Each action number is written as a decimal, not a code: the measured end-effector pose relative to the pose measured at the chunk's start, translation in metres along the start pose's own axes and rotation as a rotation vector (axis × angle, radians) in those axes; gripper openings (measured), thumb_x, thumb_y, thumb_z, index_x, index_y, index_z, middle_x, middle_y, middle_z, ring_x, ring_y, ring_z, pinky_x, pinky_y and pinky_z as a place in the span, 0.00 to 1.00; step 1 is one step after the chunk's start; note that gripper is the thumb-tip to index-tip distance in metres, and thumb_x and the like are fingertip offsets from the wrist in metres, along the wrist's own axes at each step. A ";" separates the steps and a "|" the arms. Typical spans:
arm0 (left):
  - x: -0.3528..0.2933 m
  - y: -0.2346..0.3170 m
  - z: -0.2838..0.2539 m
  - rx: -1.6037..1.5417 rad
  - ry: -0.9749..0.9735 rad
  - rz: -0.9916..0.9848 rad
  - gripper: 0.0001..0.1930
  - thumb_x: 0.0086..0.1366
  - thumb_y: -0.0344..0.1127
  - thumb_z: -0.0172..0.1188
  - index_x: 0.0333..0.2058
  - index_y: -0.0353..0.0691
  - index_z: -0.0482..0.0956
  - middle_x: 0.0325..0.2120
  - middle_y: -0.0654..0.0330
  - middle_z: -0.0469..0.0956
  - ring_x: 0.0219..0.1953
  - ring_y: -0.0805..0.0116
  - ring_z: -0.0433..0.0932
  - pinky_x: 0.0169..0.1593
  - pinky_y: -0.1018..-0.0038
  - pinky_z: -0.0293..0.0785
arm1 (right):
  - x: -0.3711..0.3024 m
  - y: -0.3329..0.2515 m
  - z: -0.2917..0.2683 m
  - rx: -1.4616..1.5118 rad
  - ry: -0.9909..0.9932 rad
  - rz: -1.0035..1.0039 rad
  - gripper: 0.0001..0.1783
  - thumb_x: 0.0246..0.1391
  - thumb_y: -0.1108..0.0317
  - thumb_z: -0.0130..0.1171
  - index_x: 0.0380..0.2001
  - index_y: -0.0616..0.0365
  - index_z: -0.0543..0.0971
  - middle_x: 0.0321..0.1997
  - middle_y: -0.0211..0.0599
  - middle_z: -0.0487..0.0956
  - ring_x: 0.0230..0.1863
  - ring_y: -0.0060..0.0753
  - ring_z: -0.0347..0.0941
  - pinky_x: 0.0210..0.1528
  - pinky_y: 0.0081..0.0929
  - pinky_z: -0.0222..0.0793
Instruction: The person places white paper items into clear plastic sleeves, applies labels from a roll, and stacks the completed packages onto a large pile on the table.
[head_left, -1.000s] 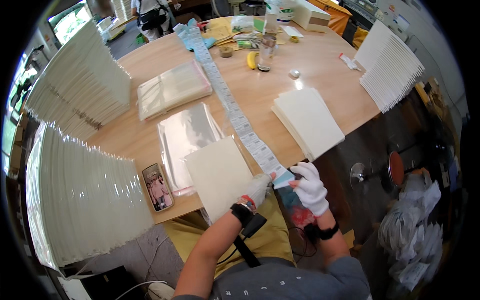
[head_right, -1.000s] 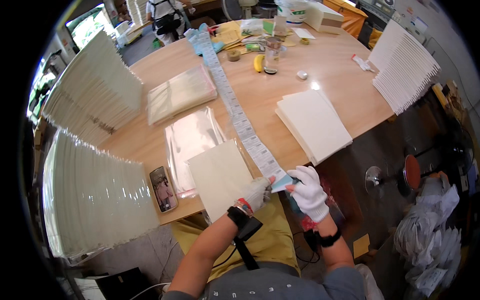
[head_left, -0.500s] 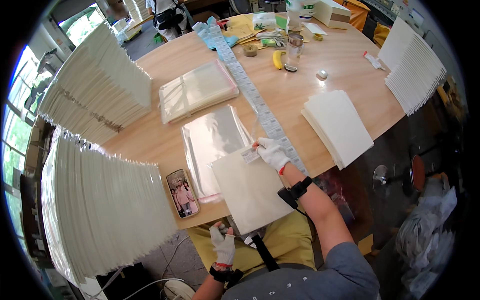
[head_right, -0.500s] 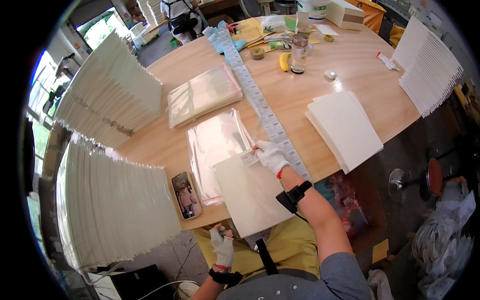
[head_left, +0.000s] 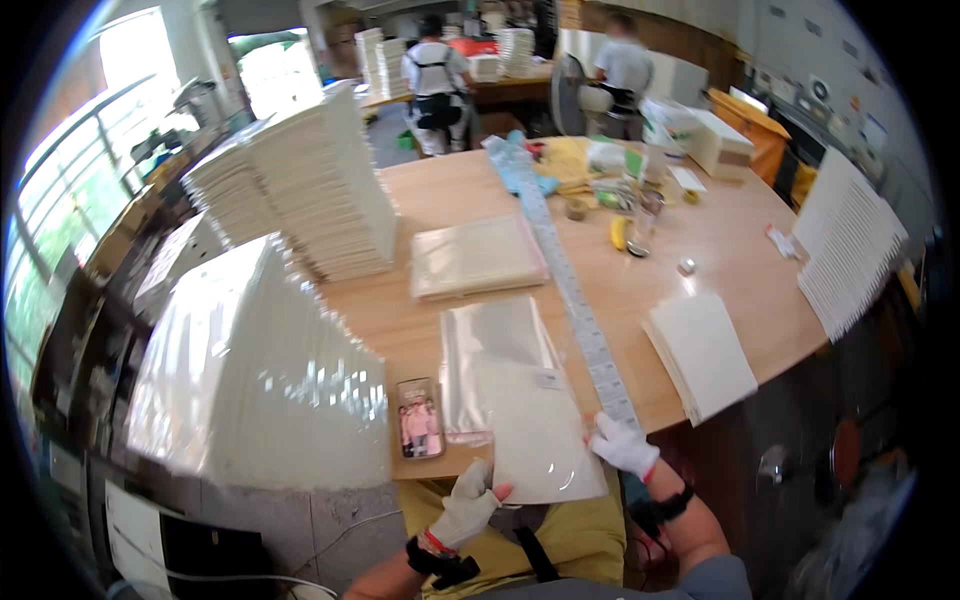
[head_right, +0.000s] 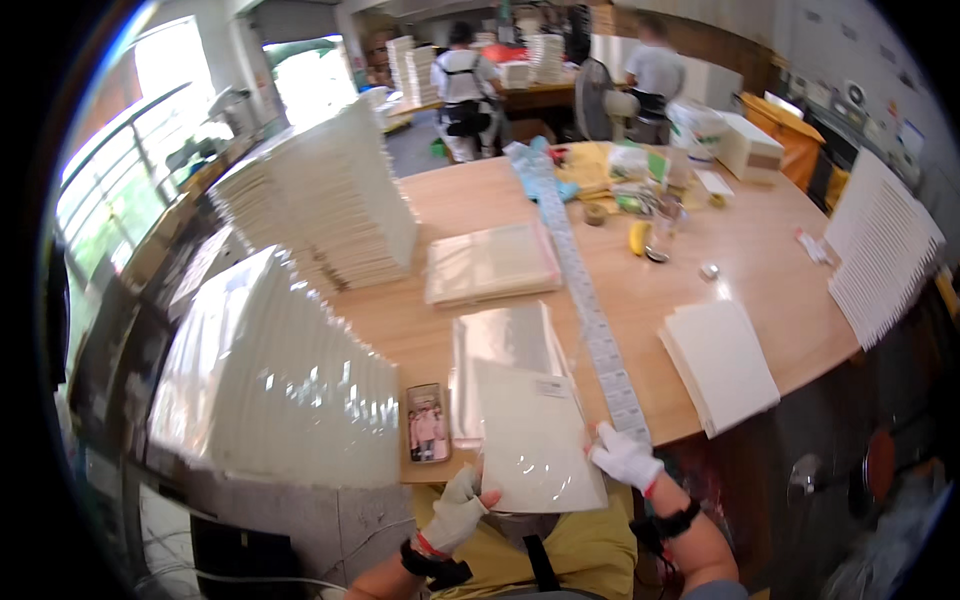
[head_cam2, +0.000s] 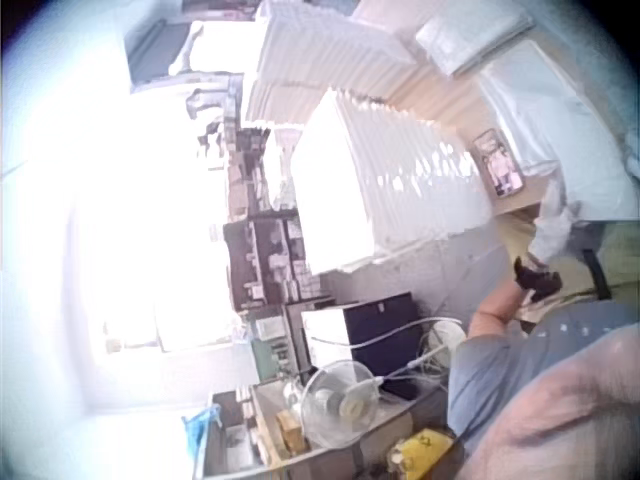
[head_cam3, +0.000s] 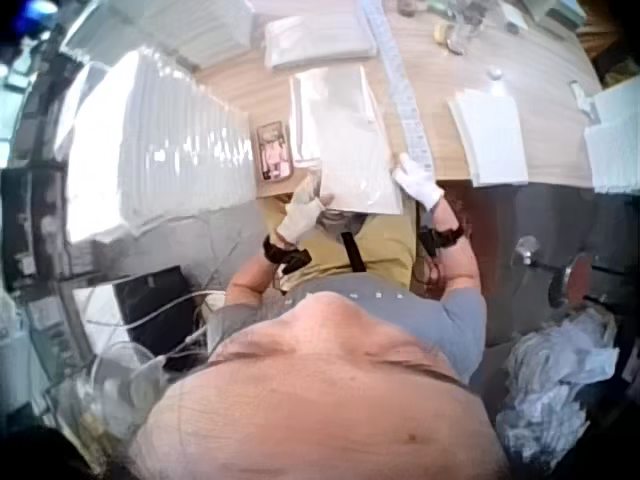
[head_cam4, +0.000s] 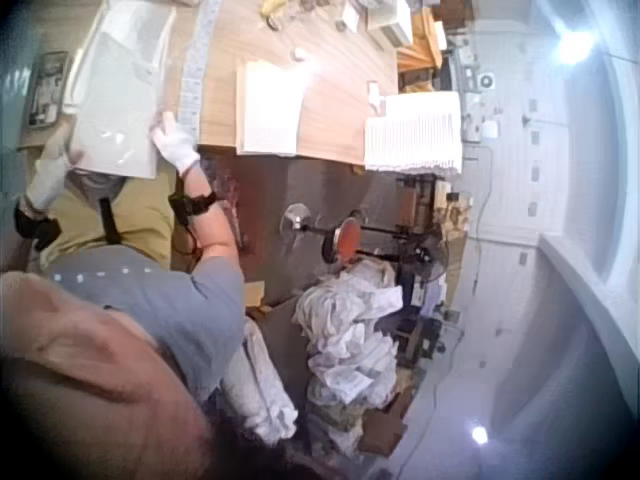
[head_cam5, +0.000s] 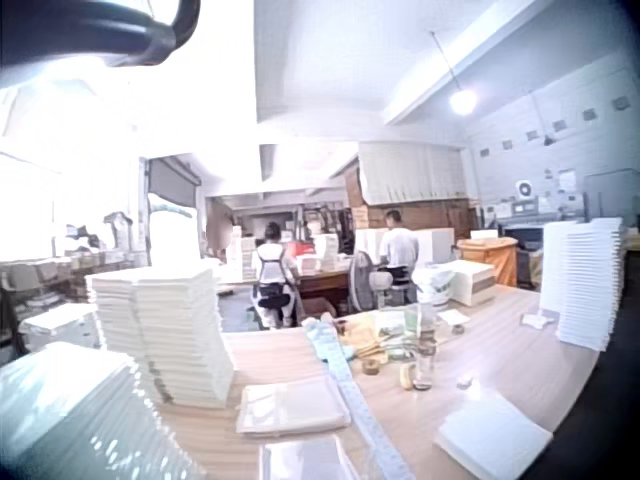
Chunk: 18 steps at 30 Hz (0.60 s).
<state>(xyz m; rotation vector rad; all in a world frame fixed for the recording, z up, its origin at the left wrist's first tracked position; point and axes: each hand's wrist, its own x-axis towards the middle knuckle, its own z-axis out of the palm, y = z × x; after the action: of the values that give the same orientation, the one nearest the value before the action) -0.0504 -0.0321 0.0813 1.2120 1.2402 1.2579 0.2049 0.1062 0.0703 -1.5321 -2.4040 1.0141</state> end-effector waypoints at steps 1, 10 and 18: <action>-0.005 0.044 -0.012 0.263 -0.079 -0.160 0.16 0.59 0.38 0.60 0.39 0.32 0.70 0.26 0.62 0.72 0.29 0.73 0.68 0.33 0.74 0.68 | -0.009 -0.015 -0.006 0.107 0.086 -0.077 0.26 0.52 0.63 0.53 0.55 0.55 0.65 0.40 0.46 0.75 0.36 0.37 0.73 0.38 0.31 0.69; -0.103 0.281 -0.126 0.597 0.559 0.520 0.22 0.56 0.32 0.60 0.49 0.30 0.69 0.28 0.61 0.74 0.29 0.73 0.73 0.31 0.78 0.72 | -0.013 -0.275 -0.100 0.909 0.182 -0.719 0.23 0.55 0.74 0.50 0.56 0.63 0.66 0.31 0.27 0.72 0.31 0.16 0.68 0.33 0.16 0.66; -0.099 0.251 -0.307 0.139 0.800 0.263 0.21 0.61 0.34 0.52 0.53 0.32 0.69 0.49 0.57 0.70 0.48 0.71 0.70 0.52 0.78 0.65 | 0.059 -0.415 -0.067 0.401 -0.121 -0.779 0.19 0.58 0.64 0.48 0.48 0.65 0.73 0.21 0.29 0.76 0.21 0.18 0.72 0.25 0.16 0.65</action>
<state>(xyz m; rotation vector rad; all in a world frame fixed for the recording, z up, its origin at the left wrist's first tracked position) -0.3497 -0.1519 0.3327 1.0092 1.7912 1.9896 -0.1113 0.0780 0.3520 -0.3501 -2.3269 1.2769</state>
